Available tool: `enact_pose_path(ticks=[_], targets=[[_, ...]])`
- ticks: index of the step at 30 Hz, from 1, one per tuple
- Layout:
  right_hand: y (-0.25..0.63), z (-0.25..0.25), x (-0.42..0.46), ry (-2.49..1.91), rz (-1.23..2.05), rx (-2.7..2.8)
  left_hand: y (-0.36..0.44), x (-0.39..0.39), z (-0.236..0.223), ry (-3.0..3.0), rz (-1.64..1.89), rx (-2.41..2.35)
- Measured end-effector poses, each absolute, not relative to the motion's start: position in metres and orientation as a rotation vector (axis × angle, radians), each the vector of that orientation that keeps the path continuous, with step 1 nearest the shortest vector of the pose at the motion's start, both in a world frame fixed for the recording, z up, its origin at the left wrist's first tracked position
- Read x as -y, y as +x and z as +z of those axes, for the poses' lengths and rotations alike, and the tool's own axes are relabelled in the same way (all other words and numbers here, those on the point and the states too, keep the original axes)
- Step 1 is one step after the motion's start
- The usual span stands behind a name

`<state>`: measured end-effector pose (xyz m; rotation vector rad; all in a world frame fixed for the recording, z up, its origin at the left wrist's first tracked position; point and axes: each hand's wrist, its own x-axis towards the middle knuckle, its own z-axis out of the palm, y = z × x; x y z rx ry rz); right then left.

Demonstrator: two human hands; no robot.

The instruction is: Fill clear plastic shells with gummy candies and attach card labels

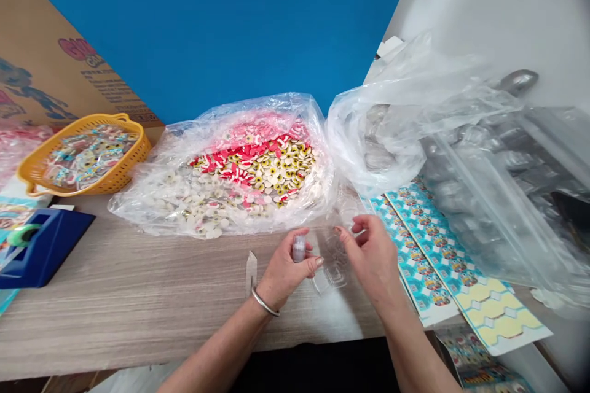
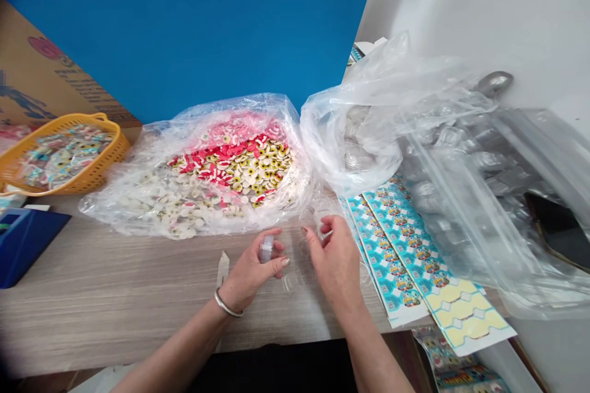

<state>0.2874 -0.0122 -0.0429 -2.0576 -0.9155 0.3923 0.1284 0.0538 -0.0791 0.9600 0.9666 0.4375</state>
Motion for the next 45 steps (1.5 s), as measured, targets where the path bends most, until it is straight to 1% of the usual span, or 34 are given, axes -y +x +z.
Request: enact_pose_path(ticks=[3,5,7,11,20,26,31,33,36,37,38,43,45], targets=[[0.269,-0.046,0.013,-1.81,0.816,1.118,0.127,-0.055,-0.081,1.149,0.433,-0.951],[0.26,-0.049,0.013,-1.693,0.962,1.177,0.125,-0.057,-0.081,1.269,0.449,-0.954],[0.257,-0.05,0.012,-1.667,0.981,1.144,0.122,-0.058,-0.08,1.262,0.476,-0.927],[0.264,-0.049,0.012,-1.624,1.049,1.023,0.117,-0.056,-0.076,1.07,0.482,-0.821],[0.264,-0.043,0.015,-1.531,1.142,0.926,0.115,-0.053,-0.068,0.66,0.377,-0.576],[0.264,-0.044,0.016,-1.559,1.158,0.937,0.115,-0.054,-0.07,0.572,0.369,-0.575],[0.284,-0.049,0.014,-1.614,1.026,0.886,0.115,-0.056,-0.072,0.589,0.402,-0.69],[0.296,-0.047,0.011,-1.719,0.853,0.845,0.116,-0.057,-0.071,0.604,0.414,-0.736],[0.303,-0.041,0.008,-1.964,0.495,0.84,0.118,-0.056,-0.07,0.614,0.416,-0.777],[0.301,-0.039,0.008,-2.008,0.431,0.87,0.119,-0.056,-0.07,0.618,0.416,-0.783],[0.297,-0.038,0.009,-2.014,0.438,0.914,0.12,-0.055,-0.069,0.623,0.418,-0.784],[0.27,-0.049,0.014,-1.725,0.988,1.063,0.122,-0.054,-0.073,0.688,0.463,-0.768],[0.268,-0.052,0.015,-1.66,1.044,1.028,0.121,-0.054,-0.075,0.706,0.466,-0.778]])
